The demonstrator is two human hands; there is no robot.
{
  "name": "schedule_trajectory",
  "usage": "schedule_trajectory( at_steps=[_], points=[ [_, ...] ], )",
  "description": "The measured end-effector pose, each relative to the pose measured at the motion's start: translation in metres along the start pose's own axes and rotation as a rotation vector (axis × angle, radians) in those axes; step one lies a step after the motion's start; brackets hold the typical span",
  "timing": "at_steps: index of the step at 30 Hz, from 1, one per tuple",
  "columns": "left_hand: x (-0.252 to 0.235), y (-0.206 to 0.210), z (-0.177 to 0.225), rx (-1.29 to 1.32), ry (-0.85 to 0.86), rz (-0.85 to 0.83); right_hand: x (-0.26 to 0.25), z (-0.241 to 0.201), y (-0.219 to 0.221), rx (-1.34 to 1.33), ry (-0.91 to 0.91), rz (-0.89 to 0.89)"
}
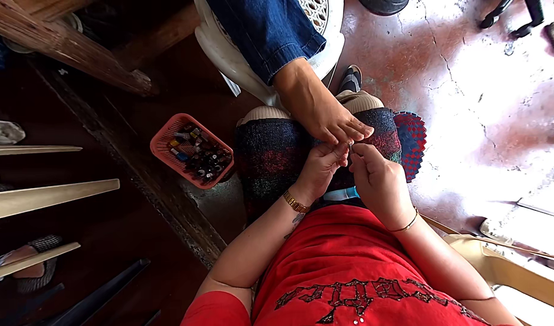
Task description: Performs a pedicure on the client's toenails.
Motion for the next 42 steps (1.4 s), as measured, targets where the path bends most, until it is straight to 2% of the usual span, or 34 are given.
schedule_trajectory(
  at_steps=[8,14,16,18,22,25,31,35,42],
  points=[
    [-0.001,-0.001,-0.002,-0.027,0.014,0.001,-0.001,-0.004,0.005,0.143,-0.037,0.034],
    [-0.001,-0.001,-0.002,-0.057,0.016,0.006,-0.002,-0.006,0.006,0.168,0.017,-0.029],
    [0.000,-0.001,-0.001,-0.064,0.022,-0.002,-0.001,-0.004,0.004,0.092,0.016,-0.020],
    [0.000,-0.001,0.001,-0.043,0.014,-0.016,0.000,0.001,0.001,-0.029,-0.035,0.064],
    [0.000,0.003,0.004,0.076,-0.086,-0.047,-0.001,0.010,-0.004,-0.106,-0.115,0.145],
    [-0.003,0.008,0.005,0.129,-0.165,-0.047,-0.002,0.017,-0.006,-0.098,-0.131,0.066],
    [-0.003,0.012,0.004,0.152,-0.124,0.018,0.003,0.029,-0.007,-0.169,-0.088,-0.027],
    [-0.005,0.013,0.002,0.165,-0.145,0.118,0.003,0.036,-0.007,-0.179,-0.096,-0.082],
    [-0.011,0.015,-0.001,0.189,-0.116,0.171,0.003,0.039,-0.006,-0.280,-0.064,-0.062]
  ],
)
Point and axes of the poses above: each hand's wrist, its own x-axis away from the middle knuckle, its own y-axis out of the palm, z = x × y, the point moved 1 cm from there along -x, towards the middle knuckle, and after that the axes turned 1 degree about y, right-handed, at the moved point
